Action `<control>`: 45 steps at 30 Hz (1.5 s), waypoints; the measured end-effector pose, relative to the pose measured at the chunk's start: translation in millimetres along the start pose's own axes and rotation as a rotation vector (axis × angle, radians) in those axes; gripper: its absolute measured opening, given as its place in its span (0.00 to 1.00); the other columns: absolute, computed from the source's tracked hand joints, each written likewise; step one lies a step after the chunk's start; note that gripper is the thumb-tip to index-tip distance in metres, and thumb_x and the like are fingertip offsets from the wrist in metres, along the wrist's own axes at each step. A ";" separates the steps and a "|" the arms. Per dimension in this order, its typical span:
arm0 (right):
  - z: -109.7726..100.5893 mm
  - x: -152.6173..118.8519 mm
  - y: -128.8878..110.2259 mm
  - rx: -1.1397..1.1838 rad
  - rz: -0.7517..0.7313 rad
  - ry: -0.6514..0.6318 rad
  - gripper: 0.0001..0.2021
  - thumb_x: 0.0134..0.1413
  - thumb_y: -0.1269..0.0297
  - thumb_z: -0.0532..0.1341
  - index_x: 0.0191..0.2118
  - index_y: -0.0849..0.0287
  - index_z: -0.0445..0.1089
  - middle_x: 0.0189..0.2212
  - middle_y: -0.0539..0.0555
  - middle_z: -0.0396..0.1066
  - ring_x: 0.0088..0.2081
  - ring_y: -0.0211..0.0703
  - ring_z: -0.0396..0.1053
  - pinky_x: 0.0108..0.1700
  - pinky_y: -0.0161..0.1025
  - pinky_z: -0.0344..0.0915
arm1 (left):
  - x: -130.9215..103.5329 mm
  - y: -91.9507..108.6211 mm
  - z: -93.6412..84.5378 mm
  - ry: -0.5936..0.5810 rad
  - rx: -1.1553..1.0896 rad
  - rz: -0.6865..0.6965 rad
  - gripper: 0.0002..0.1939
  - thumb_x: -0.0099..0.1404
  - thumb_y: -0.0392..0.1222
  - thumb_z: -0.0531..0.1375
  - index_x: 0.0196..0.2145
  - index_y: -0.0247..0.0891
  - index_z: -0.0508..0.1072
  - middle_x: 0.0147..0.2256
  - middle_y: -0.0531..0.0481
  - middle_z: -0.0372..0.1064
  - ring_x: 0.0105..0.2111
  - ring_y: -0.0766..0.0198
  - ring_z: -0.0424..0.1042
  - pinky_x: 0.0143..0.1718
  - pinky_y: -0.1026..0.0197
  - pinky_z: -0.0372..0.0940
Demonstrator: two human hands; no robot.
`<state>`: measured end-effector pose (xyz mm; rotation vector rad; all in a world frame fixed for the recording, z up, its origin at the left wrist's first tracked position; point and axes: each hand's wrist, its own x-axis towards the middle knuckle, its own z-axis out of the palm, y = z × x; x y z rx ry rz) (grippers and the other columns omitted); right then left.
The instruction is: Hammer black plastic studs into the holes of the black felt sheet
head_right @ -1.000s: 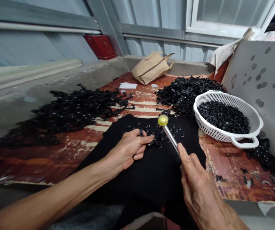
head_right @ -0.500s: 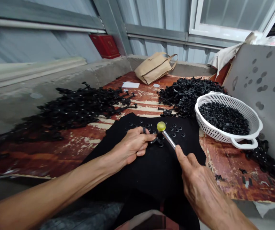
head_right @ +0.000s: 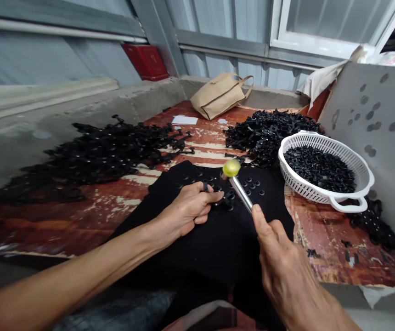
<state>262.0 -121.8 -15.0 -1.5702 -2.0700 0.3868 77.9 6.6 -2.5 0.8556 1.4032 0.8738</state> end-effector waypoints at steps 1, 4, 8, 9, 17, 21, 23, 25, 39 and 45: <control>0.1 -0.2 0.0 -0.017 0.012 -0.037 0.30 0.62 0.75 0.44 0.70 0.57 0.47 0.32 0.58 0.69 0.26 0.46 0.70 0.29 0.43 0.72 | 0.3 -0.2 -0.1 -0.002 -0.005 0.002 0.19 0.52 0.28 0.63 0.25 0.42 0.55 0.13 0.67 0.44 0.11 0.79 0.42 0.14 0.71 0.35; 0.4 -0.1 0.7 0.012 0.024 -0.060 0.30 0.63 0.73 0.44 0.70 0.55 0.46 0.34 0.58 0.69 0.28 0.46 0.71 0.30 0.43 0.72 | 1.9 -1.5 -0.7 -0.006 -0.015 0.005 0.19 0.51 0.29 0.64 0.25 0.42 0.55 0.13 0.67 0.44 0.11 0.79 0.42 0.14 0.71 0.36; -1.0 -0.1 -1.1 0.015 0.046 -0.049 0.29 0.63 0.73 0.45 0.69 0.59 0.50 0.34 0.60 0.71 0.30 0.47 0.74 0.34 0.44 0.74 | 1.4 -2.0 -3.3 -0.026 0.034 0.026 0.17 0.52 0.32 0.63 0.25 0.42 0.55 0.14 0.67 0.43 0.11 0.78 0.42 0.13 0.72 0.37; -2.1 -1.0 -2.1 0.031 0.059 -0.067 0.29 0.63 0.73 0.46 0.68 0.58 0.52 0.37 0.61 0.73 0.34 0.49 0.76 0.38 0.46 0.75 | -0.3 -1.4 -4.7 -0.028 0.071 0.035 0.16 0.53 0.33 0.63 0.25 0.42 0.55 0.14 0.66 0.44 0.11 0.78 0.42 0.13 0.72 0.37; -3.2 -27.5 -2.0 0.484 0.369 0.268 0.23 0.65 0.56 0.55 0.64 0.44 0.59 0.52 0.56 0.71 0.44 0.48 0.74 0.42 0.44 0.73 | -15.6 -0.2 -14.4 -0.443 0.203 0.076 0.13 0.58 0.50 0.57 0.27 0.36 0.67 0.22 0.53 0.64 0.13 0.78 0.47 0.14 0.73 0.39; 6.9 -39.0 0.7 0.750 0.599 0.231 0.26 0.65 0.51 0.55 0.66 0.45 0.56 0.30 0.51 0.69 0.19 0.33 0.59 0.19 0.32 0.58 | -8.1 -2.2 -7.1 -0.543 0.337 0.148 0.18 0.56 0.55 0.60 0.27 0.35 0.71 0.21 0.50 0.65 0.14 0.77 0.49 0.15 0.72 0.41; 10.7 -42.7 1.9 0.783 0.614 0.263 0.26 0.64 0.50 0.55 0.66 0.44 0.55 0.29 0.49 0.65 0.19 0.31 0.55 0.19 0.31 0.53 | -4.5 -1.7 -3.8 -0.507 0.387 0.179 0.18 0.55 0.56 0.61 0.26 0.35 0.72 0.19 0.51 0.64 0.14 0.76 0.49 0.15 0.72 0.40; 12.6 -45.7 4.7 0.762 0.602 0.265 0.26 0.65 0.50 0.54 0.66 0.44 0.56 0.29 0.49 0.65 0.20 0.32 0.56 0.20 0.32 0.53 | -2.3 -0.6 -2.5 -0.474 0.438 0.206 0.19 0.56 0.57 0.60 0.25 0.35 0.71 0.18 0.52 0.62 0.13 0.75 0.48 0.14 0.71 0.39; 19.8 -49.7 15.3 0.730 0.632 0.157 0.27 0.66 0.50 0.53 0.67 0.42 0.52 0.31 0.49 0.66 0.22 0.33 0.57 0.21 0.31 0.56 | 11.6 1.1 -8.0 -0.648 0.644 0.292 0.27 0.60 0.66 0.50 0.30 0.36 0.68 0.18 0.59 0.53 0.16 0.74 0.48 0.15 0.70 0.44; 19.7 -49.2 9.5 0.710 0.653 0.204 0.25 0.66 0.53 0.53 0.66 0.42 0.54 0.31 0.48 0.66 0.22 0.33 0.58 0.20 0.30 0.56 | 11.2 2.5 -6.5 -0.647 0.639 0.263 0.26 0.59 0.65 0.50 0.30 0.36 0.67 0.17 0.59 0.53 0.15 0.73 0.48 0.15 0.70 0.44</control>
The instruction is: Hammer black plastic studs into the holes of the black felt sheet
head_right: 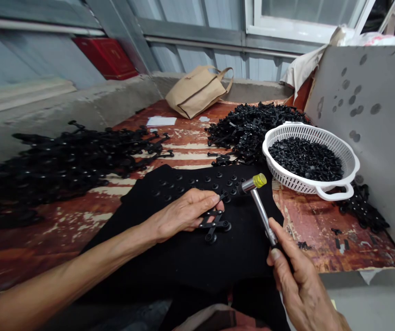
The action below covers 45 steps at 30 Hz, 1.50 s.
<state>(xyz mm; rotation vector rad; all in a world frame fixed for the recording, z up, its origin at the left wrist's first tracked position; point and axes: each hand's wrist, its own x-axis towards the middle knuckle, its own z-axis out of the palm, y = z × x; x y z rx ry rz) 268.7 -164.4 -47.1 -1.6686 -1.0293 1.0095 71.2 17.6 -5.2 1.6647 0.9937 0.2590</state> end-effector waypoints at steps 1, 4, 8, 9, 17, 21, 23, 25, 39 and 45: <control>-1.3 0.6 1.3 -0.005 -0.004 -0.010 0.25 0.66 0.53 0.53 0.67 0.42 0.54 0.31 0.48 0.66 0.22 0.33 0.58 0.20 0.30 0.56 | 0.0 0.1 -0.1 0.001 -0.004 -0.003 0.26 0.59 0.65 0.50 0.30 0.36 0.67 0.17 0.59 0.54 0.15 0.74 0.48 0.15 0.70 0.44; -6.8 4.0 7.1 -0.018 -0.035 -0.075 0.25 0.67 0.53 0.52 0.67 0.41 0.52 0.31 0.48 0.67 0.22 0.33 0.58 0.20 0.30 0.58 | -0.1 0.4 -0.4 0.006 -0.010 -0.013 0.26 0.59 0.65 0.51 0.30 0.36 0.67 0.18 0.57 0.58 0.15 0.74 0.47 0.15 0.69 0.43; -11.1 6.4 12.6 -0.052 -0.074 -0.105 0.25 0.68 0.53 0.51 0.67 0.40 0.51 0.31 0.49 0.68 0.22 0.32 0.60 0.21 0.30 0.60 | -0.4 2.5 0.0 0.011 0.008 -0.015 0.25 0.58 0.64 0.51 0.29 0.37 0.67 0.18 0.57 0.59 0.14 0.74 0.47 0.15 0.69 0.43; -11.3 6.2 13.0 -0.066 -0.084 -0.103 0.25 0.68 0.53 0.51 0.68 0.40 0.51 0.31 0.49 0.68 0.22 0.32 0.60 0.21 0.30 0.61 | -0.5 3.2 0.2 0.013 0.013 -0.016 0.25 0.58 0.63 0.50 0.29 0.36 0.67 0.18 0.57 0.59 0.14 0.74 0.47 0.14 0.69 0.43; -10.9 7.6 0.3 -0.376 -0.361 -0.051 0.24 0.67 0.62 0.52 0.67 0.46 0.55 0.47 0.56 0.75 0.41 0.44 0.76 0.44 0.42 0.75 | 0.7 4.2 -0.1 -0.005 -0.007 -0.065 0.23 0.58 0.63 0.52 0.28 0.37 0.64 0.17 0.59 0.56 0.14 0.76 0.44 0.14 0.71 0.41; -8.9 14.5 -17.3 -0.507 -0.623 -0.046 0.29 0.66 0.73 0.51 0.68 0.44 0.49 0.62 0.53 0.64 0.57 0.41 0.68 0.58 0.41 0.66 | 2.6 2.1 -1.0 -0.020 -0.103 -0.124 0.23 0.57 0.63 0.54 0.29 0.37 0.64 0.18 0.59 0.57 0.14 0.77 0.44 0.14 0.72 0.40; -6.5 17.6 -23.9 -0.543 -0.678 -0.039 0.30 0.65 0.75 0.50 0.69 0.47 0.48 0.63 0.53 0.63 0.58 0.39 0.67 0.57 0.36 0.66 | 2.7 1.9 -1.1 -0.009 -0.122 -0.135 0.23 0.56 0.62 0.55 0.29 0.37 0.64 0.19 0.58 0.58 0.14 0.77 0.45 0.15 0.72 0.40; -3.8 19.4 -27.0 -0.574 -0.686 -0.038 0.29 0.65 0.75 0.50 0.68 0.49 0.49 0.63 0.55 0.63 0.58 0.39 0.67 0.55 0.34 0.68 | 2.1 2.9 -1.1 -0.005 -0.114 -0.133 0.22 0.56 0.62 0.55 0.29 0.36 0.64 0.19 0.57 0.58 0.14 0.77 0.45 0.15 0.72 0.40; -1.5 16.8 -28.0 -0.594 -0.708 -0.014 0.30 0.64 0.76 0.50 0.69 0.52 0.49 0.58 0.58 0.68 0.53 0.43 0.71 0.53 0.39 0.71 | 2.3 5.9 2.1 0.060 0.157 -0.015 0.19 0.63 0.54 0.48 0.24 0.38 0.64 0.17 0.57 0.56 0.15 0.72 0.49 0.15 0.67 0.45; -4.2 20.8 -28.0 -0.713 -0.614 -0.104 0.30 0.63 0.76 0.48 0.69 0.54 0.50 0.57 0.64 0.67 0.54 0.54 0.71 0.46 0.48 0.75 | 4.5 2.9 -2.1 0.076 0.248 0.007 0.19 0.64 0.53 0.48 0.24 0.38 0.66 0.17 0.58 0.54 0.16 0.69 0.52 0.18 0.66 0.50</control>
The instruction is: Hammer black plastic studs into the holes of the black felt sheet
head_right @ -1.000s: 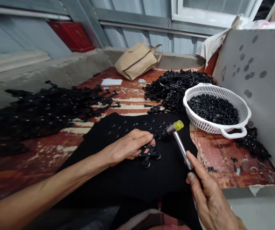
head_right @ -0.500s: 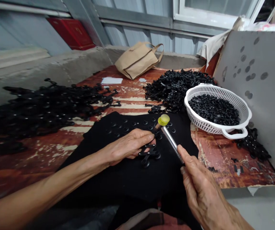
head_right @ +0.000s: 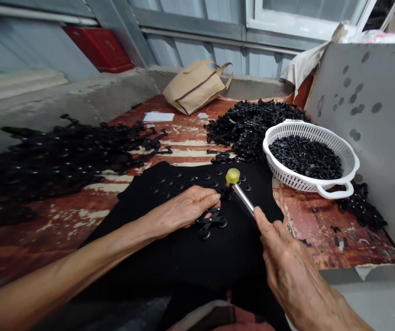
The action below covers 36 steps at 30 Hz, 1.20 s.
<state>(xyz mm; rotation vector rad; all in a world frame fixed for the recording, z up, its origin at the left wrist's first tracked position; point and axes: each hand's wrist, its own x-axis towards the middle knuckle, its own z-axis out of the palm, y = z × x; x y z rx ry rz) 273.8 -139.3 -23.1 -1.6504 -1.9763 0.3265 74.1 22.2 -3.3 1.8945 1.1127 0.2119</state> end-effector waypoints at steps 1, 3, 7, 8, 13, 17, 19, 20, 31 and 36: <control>-1.0 -0.4 -0.5 0.012 -0.010 0.019 0.31 0.63 0.76 0.48 0.69 0.52 0.48 0.57 0.63 0.68 0.53 0.53 0.72 0.45 0.46 0.76 | 0.0 -0.8 -0.6 -0.005 0.000 -0.009 0.18 0.64 0.53 0.48 0.25 0.39 0.66 0.16 0.58 0.53 0.15 0.69 0.52 0.18 0.66 0.49; -2.6 -1.7 -2.8 0.048 -0.063 0.102 0.33 0.63 0.78 0.49 0.70 0.47 0.43 0.54 0.61 0.69 0.51 0.49 0.72 0.45 0.43 0.75 | 0.2 -3.0 -1.5 -0.017 -0.002 -0.019 0.18 0.64 0.52 0.49 0.25 0.39 0.66 0.16 0.58 0.53 0.15 0.70 0.51 0.17 0.66 0.48; -2.2 -1.0 -6.0 0.043 -0.125 0.151 0.36 0.62 0.80 0.48 0.71 0.47 0.39 0.41 0.58 0.72 0.39 0.45 0.75 0.37 0.39 0.76 | 3.5 -10.9 -2.0 -0.031 0.039 0.064 0.16 0.64 0.49 0.49 0.24 0.39 0.65 0.18 0.57 0.55 0.17 0.70 0.52 0.18 0.66 0.47; -1.6 0.1 -5.9 0.004 -0.112 0.104 0.35 0.61 0.80 0.48 0.71 0.50 0.40 0.37 0.58 0.72 0.34 0.46 0.75 0.33 0.39 0.76 | 4.7 -13.0 -2.1 -0.031 0.058 0.099 0.15 0.64 0.48 0.49 0.23 0.39 0.64 0.18 0.57 0.56 0.17 0.70 0.53 0.19 0.66 0.48; -3.3 3.4 -6.2 -0.087 -0.085 -0.022 0.33 0.60 0.79 0.46 0.70 0.56 0.44 0.32 0.57 0.70 0.25 0.45 0.73 0.23 0.38 0.73 | 8.9 -16.5 -3.9 -0.019 0.147 0.191 0.15 0.64 0.44 0.48 0.21 0.39 0.62 0.20 0.54 0.59 0.21 0.68 0.56 0.23 0.66 0.51; -7.1 1.6 -8.9 -0.002 -0.147 0.073 0.38 0.61 0.80 0.47 0.71 0.48 0.32 0.36 0.56 0.70 0.30 0.43 0.74 0.28 0.33 0.73 | 9.1 -14.7 -4.4 -0.019 0.151 0.192 0.17 0.65 0.45 0.47 0.20 0.39 0.62 0.19 0.55 0.57 0.21 0.68 0.55 0.23 0.65 0.50; -7.4 1.1 -8.5 -0.069 -0.127 0.054 0.37 0.61 0.80 0.46 0.71 0.49 0.35 0.35 0.57 0.70 0.28 0.43 0.74 0.27 0.35 0.73 | 9.3 -14.9 -4.1 -0.018 0.143 0.184 0.18 0.65 0.47 0.46 0.20 0.39 0.61 0.19 0.55 0.57 0.20 0.68 0.55 0.23 0.64 0.50; -7.4 0.8 -7.9 -0.113 -0.107 0.026 0.36 0.60 0.79 0.46 0.71 0.50 0.37 0.34 0.57 0.70 0.26 0.44 0.73 0.25 0.36 0.73 | 9.6 -15.4 -3.9 -0.018 0.138 0.179 0.19 0.65 0.48 0.46 0.20 0.39 0.61 0.19 0.55 0.57 0.20 0.68 0.56 0.23 0.64 0.51; -6.2 -1.2 -4.9 -0.099 -0.065 0.013 0.35 0.59 0.78 0.47 0.70 0.53 0.45 0.38 0.59 0.74 0.29 0.45 0.76 0.32 0.38 0.76 | 9.3 -12.3 -3.7 -0.028 0.156 0.226 0.18 0.64 0.45 0.47 0.19 0.39 0.60 0.19 0.55 0.58 0.20 0.69 0.56 0.23 0.65 0.52; -1.3 -6.2 1.1 -0.129 -0.063 0.039 0.35 0.61 0.78 0.48 0.71 0.51 0.40 0.45 0.62 0.73 0.39 0.51 0.78 0.34 0.40 0.77 | 7.7 -12.1 -3.3 -0.033 0.169 0.221 0.18 0.65 0.47 0.47 0.20 0.39 0.60 0.19 0.55 0.57 0.20 0.68 0.56 0.23 0.65 0.51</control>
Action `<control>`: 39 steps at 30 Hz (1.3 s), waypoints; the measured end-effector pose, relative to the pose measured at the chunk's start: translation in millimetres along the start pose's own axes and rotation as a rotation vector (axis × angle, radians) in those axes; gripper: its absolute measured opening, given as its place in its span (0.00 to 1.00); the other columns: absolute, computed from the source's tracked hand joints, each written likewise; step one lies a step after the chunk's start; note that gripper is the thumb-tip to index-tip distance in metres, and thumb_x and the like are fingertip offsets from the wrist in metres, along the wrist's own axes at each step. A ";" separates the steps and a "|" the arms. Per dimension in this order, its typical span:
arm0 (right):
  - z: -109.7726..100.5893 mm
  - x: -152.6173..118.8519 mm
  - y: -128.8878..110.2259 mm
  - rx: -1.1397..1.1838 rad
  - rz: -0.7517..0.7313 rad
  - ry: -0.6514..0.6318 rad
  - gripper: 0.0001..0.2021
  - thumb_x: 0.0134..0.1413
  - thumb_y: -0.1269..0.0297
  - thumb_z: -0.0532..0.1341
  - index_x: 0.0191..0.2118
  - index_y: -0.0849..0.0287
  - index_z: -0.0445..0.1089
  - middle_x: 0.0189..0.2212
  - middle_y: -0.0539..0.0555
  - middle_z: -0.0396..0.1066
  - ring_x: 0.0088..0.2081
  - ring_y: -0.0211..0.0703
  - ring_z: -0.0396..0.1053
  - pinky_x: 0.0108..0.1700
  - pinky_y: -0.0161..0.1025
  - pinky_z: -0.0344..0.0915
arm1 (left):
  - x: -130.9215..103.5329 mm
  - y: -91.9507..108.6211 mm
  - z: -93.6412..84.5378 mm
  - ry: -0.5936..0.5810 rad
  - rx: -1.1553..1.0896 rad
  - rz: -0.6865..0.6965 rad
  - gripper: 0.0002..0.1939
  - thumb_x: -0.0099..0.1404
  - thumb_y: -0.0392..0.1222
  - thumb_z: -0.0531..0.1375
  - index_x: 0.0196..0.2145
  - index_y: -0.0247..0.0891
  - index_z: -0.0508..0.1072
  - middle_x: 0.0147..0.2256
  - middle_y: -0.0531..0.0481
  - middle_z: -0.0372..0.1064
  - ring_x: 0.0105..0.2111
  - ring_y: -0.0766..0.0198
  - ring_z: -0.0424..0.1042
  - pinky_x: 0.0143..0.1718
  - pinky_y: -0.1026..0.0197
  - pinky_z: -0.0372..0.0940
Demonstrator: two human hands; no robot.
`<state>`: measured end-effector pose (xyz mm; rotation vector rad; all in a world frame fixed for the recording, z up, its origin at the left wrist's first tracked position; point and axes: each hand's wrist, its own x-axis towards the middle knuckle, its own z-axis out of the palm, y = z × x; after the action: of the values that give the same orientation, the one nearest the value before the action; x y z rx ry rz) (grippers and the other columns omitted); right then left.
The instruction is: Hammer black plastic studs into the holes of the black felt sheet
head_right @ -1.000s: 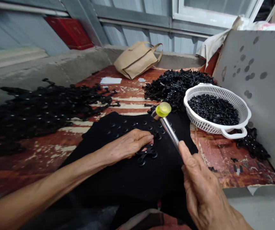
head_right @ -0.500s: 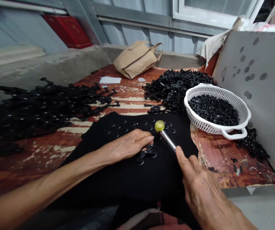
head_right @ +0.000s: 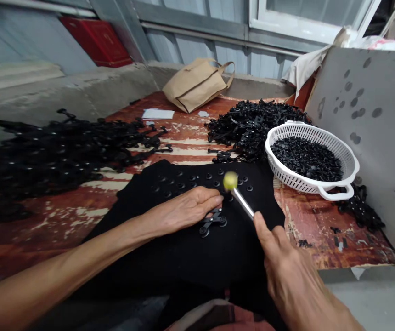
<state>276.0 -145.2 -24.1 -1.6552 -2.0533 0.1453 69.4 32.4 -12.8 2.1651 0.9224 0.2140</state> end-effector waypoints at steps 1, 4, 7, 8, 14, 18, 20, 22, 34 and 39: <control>0.8 -1.2 0.6 -0.009 0.019 -0.019 0.34 0.61 0.77 0.47 0.71 0.50 0.43 0.44 0.62 0.73 0.38 0.51 0.78 0.33 0.40 0.77 | -0.1 -0.1 0.3 -0.004 -0.003 -0.002 0.18 0.66 0.48 0.47 0.20 0.40 0.59 0.19 0.55 0.56 0.20 0.68 0.55 0.22 0.65 0.51; 1.2 -3.5 1.4 0.057 0.007 0.015 0.35 0.61 0.78 0.47 0.71 0.50 0.39 0.45 0.62 0.73 0.37 0.48 0.78 0.34 0.38 0.76 | -0.2 -0.2 1.2 -0.029 -0.010 -0.032 0.19 0.66 0.50 0.46 0.21 0.40 0.59 0.19 0.55 0.55 0.20 0.68 0.55 0.22 0.64 0.50; -0.6 -3.1 1.9 0.040 0.004 -0.005 0.33 0.61 0.78 0.47 0.71 0.55 0.43 0.44 0.63 0.75 0.35 0.48 0.79 0.32 0.39 0.77 | -1.6 1.0 -0.3 -0.029 -0.005 -0.038 0.19 0.67 0.50 0.46 0.22 0.40 0.59 0.20 0.56 0.55 0.20 0.68 0.55 0.22 0.64 0.50; -1.2 -2.8 2.0 0.033 0.031 -0.038 0.31 0.62 0.77 0.47 0.70 0.57 0.47 0.44 0.64 0.76 0.37 0.49 0.79 0.34 0.40 0.77 | -2.6 2.3 -1.7 -0.038 -0.005 -0.024 0.19 0.67 0.50 0.46 0.22 0.40 0.59 0.20 0.56 0.55 0.20 0.68 0.55 0.23 0.65 0.50; 2.4 -7.5 -1.0 0.198 0.131 0.089 0.26 0.67 0.70 0.50 0.68 0.52 0.50 0.64 0.58 0.60 0.63 0.46 0.58 0.60 0.45 0.62 | -12.7 23.9 -13.9 -0.200 0.169 0.179 0.14 0.67 0.48 0.51 0.29 0.40 0.70 0.27 0.54 0.65 0.29 0.65 0.65 0.35 0.64 0.59; 7.4 -21.6 1.9 0.186 0.158 0.013 0.26 0.67 0.69 0.51 0.68 0.52 0.49 0.63 0.56 0.61 0.62 0.44 0.59 0.59 0.41 0.63 | -31.5 29.0 -14.5 0.131 0.302 0.160 0.14 0.68 0.49 0.51 0.43 0.42 0.70 0.43 0.48 0.68 0.42 0.59 0.67 0.45 0.58 0.60; 7.9 -30.9 6.0 0.136 0.129 -0.050 0.28 0.67 0.70 0.52 0.69 0.52 0.47 0.64 0.55 0.59 0.63 0.44 0.58 0.59 0.39 0.62 | -45.1 21.7 -12.2 0.322 0.285 0.031 0.15 0.70 0.48 0.46 0.39 0.40 0.69 0.37 0.48 0.68 0.36 0.61 0.68 0.40 0.59 0.61; 7.6 -38.4 10.0 0.087 0.097 -0.059 0.30 0.66 0.71 0.52 0.70 0.51 0.45 0.65 0.55 0.56 0.63 0.44 0.56 0.58 0.36 0.62 | -56.9 12.0 -8.6 0.346 0.259 -0.074 0.18 0.70 0.48 0.44 0.30 0.40 0.68 0.28 0.52 0.66 0.27 0.63 0.65 0.32 0.61 0.59; 2.7 -33.2 10.8 0.056 -0.084 -0.096 0.33 0.62 0.76 0.50 0.71 0.52 0.42 0.58 0.58 0.68 0.56 0.45 0.68 0.50 0.34 0.71 | -24.4 26.1 22.7 0.285 -0.366 -0.348 0.10 0.54 0.43 0.58 0.30 0.42 0.57 0.15 0.63 0.58 0.16 0.70 0.56 0.19 0.66 0.48; 6.1 -39.0 15.1 0.103 0.061 -0.048 0.29 0.66 0.70 0.52 0.69 0.52 0.46 0.65 0.56 0.58 0.62 0.44 0.58 0.57 0.37 0.63 | -27.7 28.4 18.9 0.361 -0.461 -0.346 0.12 0.52 0.43 0.58 0.34 0.39 0.62 0.18 0.61 0.61 0.20 0.68 0.59 0.25 0.64 0.53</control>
<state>292.3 -176.7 -47.2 -1.6669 -1.9961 0.3089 72.7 -10.2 -2.4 1.5411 1.2876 0.5958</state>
